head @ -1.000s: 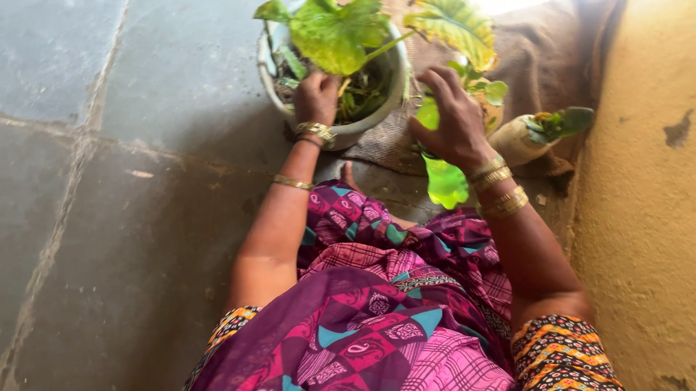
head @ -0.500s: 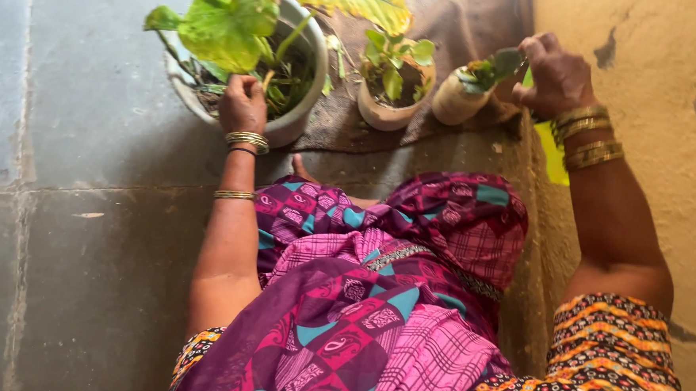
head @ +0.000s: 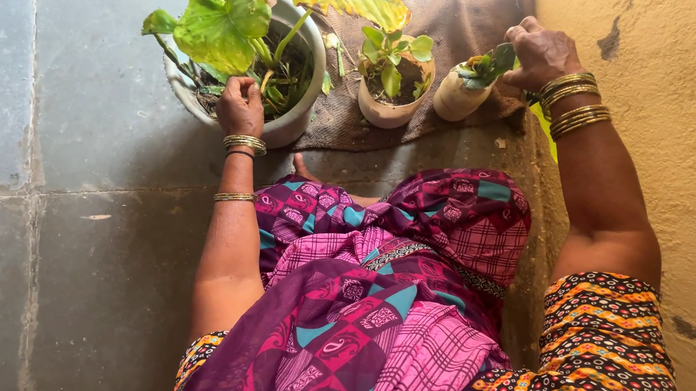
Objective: The person sits on the floor and waters three potted plants using a green spray bottle. They hold the plants steady with one hand while spraying the leaves and soil with the other hand, moving between the pots to ensure each receives water.
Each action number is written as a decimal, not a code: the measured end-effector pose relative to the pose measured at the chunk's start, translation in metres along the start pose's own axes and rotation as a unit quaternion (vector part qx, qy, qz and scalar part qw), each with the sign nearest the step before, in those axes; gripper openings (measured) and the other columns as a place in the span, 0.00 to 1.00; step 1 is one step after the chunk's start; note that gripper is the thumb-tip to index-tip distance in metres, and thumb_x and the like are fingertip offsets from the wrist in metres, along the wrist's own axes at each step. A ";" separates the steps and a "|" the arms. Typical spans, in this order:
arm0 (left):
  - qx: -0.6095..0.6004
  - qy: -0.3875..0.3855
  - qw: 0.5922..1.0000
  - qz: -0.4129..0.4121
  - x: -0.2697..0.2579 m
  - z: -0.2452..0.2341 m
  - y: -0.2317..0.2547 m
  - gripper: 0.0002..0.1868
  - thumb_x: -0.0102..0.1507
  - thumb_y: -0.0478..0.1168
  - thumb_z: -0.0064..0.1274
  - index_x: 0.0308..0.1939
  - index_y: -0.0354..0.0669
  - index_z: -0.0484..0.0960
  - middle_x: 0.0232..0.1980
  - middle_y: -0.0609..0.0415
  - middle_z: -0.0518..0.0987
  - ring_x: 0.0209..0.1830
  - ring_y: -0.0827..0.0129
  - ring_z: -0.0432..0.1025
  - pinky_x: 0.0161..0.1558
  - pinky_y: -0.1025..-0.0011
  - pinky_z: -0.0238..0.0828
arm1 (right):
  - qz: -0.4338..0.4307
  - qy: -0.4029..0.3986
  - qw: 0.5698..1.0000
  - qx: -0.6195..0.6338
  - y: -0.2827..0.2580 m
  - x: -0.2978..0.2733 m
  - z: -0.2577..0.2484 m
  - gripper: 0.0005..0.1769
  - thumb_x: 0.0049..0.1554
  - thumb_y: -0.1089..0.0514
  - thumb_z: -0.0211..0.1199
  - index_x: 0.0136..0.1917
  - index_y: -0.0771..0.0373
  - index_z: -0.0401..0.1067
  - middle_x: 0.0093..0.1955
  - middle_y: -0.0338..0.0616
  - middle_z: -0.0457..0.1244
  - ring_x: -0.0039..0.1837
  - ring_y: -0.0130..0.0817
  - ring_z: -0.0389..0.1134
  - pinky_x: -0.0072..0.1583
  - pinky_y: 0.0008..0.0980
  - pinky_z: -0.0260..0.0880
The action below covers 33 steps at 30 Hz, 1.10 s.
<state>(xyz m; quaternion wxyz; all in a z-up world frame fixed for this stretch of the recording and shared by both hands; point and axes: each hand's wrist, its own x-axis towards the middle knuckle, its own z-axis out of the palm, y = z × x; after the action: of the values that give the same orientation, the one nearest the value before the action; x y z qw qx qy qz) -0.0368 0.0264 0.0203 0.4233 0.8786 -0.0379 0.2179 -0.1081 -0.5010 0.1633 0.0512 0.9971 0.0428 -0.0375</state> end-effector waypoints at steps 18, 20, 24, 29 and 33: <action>-0.038 0.022 0.999 0.009 -0.003 0.004 -0.002 0.05 0.66 0.37 0.57 0.43 0.40 0.81 0.36 0.49 0.85 0.33 0.58 0.81 0.38 0.62 0.77 | -0.182 0.121 0.972 0.089 -0.098 0.055 -0.044 0.33 0.44 0.54 0.76 0.63 0.61 0.73 0.59 0.51 0.66 0.55 0.55 0.70 0.56 0.50 0.71; -0.050 0.026 0.998 0.008 -0.003 0.004 -0.002 0.05 0.67 0.37 0.57 0.43 0.39 0.81 0.36 0.49 0.85 0.33 0.59 0.81 0.37 0.64 0.77 | -0.192 0.119 0.969 0.096 -0.107 0.062 -0.049 0.31 0.44 0.54 0.76 0.61 0.60 0.74 0.58 0.50 0.66 0.55 0.54 0.70 0.56 0.50 0.71; -0.067 0.030 0.997 0.005 -0.001 0.002 0.000 0.05 0.67 0.37 0.56 0.44 0.39 0.82 0.36 0.50 0.85 0.32 0.62 0.81 0.36 0.65 0.77 | -0.192 0.118 0.970 0.093 -0.118 0.062 -0.055 0.31 0.43 0.54 0.76 0.60 0.60 0.74 0.56 0.51 0.65 0.55 0.54 0.69 0.57 0.51 0.71; -0.092 0.022 0.996 -0.003 -0.003 0.002 -0.003 0.05 0.67 0.36 0.56 0.44 0.39 0.82 0.37 0.51 0.85 0.31 0.67 0.80 0.35 0.68 0.77 | -0.187 0.124 0.968 0.111 -0.117 0.058 -0.056 0.33 0.46 0.53 0.74 0.64 0.62 0.72 0.58 0.52 0.65 0.55 0.55 0.69 0.57 0.52 0.70; -0.245 0.004 0.966 -0.079 0.000 0.003 -0.010 0.06 0.67 0.37 0.54 0.46 0.38 0.80 0.38 0.53 0.84 0.31 0.71 0.79 0.33 0.71 0.77 | -0.228 0.180 0.950 0.115 -0.118 0.050 -0.069 0.32 0.48 0.53 0.74 0.65 0.61 0.70 0.60 0.53 0.64 0.60 0.56 0.68 0.60 0.51 0.70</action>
<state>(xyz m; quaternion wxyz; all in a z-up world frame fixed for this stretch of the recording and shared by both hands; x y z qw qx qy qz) -0.0339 0.0305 0.0119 0.6419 0.7471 -0.0190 0.1719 -0.0639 -0.3723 0.2165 -0.0826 0.9499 0.2733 0.1274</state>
